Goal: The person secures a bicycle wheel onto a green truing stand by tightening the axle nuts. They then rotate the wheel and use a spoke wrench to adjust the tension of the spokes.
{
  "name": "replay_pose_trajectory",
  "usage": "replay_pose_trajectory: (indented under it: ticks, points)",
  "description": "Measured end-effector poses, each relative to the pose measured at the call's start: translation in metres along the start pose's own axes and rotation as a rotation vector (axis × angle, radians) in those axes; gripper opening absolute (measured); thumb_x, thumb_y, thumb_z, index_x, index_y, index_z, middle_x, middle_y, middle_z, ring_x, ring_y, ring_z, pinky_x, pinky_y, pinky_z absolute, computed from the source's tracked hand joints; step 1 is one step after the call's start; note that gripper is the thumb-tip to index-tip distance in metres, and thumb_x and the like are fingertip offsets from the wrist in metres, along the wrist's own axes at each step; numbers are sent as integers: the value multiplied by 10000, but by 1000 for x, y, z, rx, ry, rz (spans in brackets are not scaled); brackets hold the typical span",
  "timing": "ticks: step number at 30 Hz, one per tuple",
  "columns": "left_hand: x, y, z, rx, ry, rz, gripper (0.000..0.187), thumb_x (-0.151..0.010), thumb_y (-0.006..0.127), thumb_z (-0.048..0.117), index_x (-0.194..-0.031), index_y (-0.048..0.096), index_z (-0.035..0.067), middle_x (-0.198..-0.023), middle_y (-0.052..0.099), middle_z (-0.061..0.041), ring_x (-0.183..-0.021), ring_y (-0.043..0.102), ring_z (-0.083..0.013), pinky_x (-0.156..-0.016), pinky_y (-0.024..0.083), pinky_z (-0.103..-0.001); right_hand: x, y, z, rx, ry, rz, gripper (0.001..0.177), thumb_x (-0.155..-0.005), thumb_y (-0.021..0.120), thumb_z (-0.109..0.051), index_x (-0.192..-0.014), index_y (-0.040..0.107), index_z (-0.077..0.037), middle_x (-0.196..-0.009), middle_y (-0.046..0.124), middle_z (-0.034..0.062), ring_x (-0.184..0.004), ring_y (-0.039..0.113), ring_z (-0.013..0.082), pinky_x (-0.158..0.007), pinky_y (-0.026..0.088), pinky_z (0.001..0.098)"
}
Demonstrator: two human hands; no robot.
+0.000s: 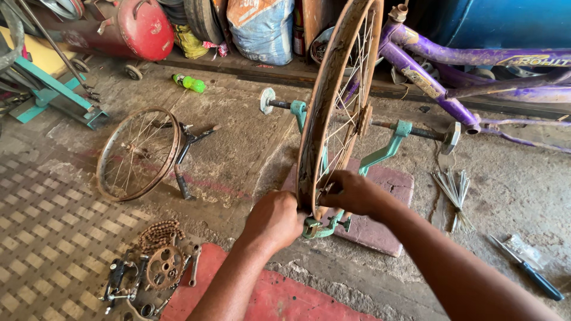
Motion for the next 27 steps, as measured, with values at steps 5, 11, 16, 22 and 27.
replay_pose_trajectory:
  ticks: [5, 11, 16, 22, 27]
  points:
    - [5, -12, 9, 13, 4, 43, 157, -825, 756, 205, -848, 754, 49, -834, 748, -168, -786, 735, -327, -736, 595, -462, 18, -18, -13, 12, -25, 11, 419, -876, 722, -384, -1128, 729, -50, -931, 786, 139, -777, 735, 189, -671, 652, 350]
    - [6, -15, 11, -27, 40, 72, 166, -808, 770, 205, -834, 753, 42, -829, 745, -169, -784, 733, -329, -728, 594, -467, 21, -3, -20, -2, 59, 101, 446, -902, 720, -440, -962, 807, -6, -760, 767, 88, -594, 671, 144, -544, 564, 303]
    - [5, -7, 6, -32, 68, 74, 122, -815, 754, 164, -822, 749, 42, -834, 753, -161, -771, 737, -313, -719, 600, -453, 13, -2, -13, -104, 37, 87, 283, -866, 741, -295, -960, 839, -47, -688, 721, 83, -527, 557, 136, -444, 412, 305]
    - [1, 5, 1, -30, 15, -13, 82, -874, 683, 111, -900, 710, 38, -819, 734, -140, -692, 746, -270, -659, 625, -416, -6, 12, 12, -555, 98, -45, 375, -811, 607, 7, -1164, 727, -37, -759, 646, 46, -561, 534, 112, -459, 432, 272]
    - [1, 5, 1, -52, 47, 54, 113, -807, 731, 128, -818, 724, 16, -799, 727, -176, -739, 721, -325, -708, 592, -461, -10, 25, 11, -747, -54, -145, 326, -799, 604, 58, -1118, 671, 71, -823, 684, 114, -629, 577, 159, -547, 495, 279]
Point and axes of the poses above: each hand's wrist, its own x-axis away from the middle knuckle, its own y-axis out of the palm, z = x × y, the point moved 4 cm from there along -x, towards the middle knuckle
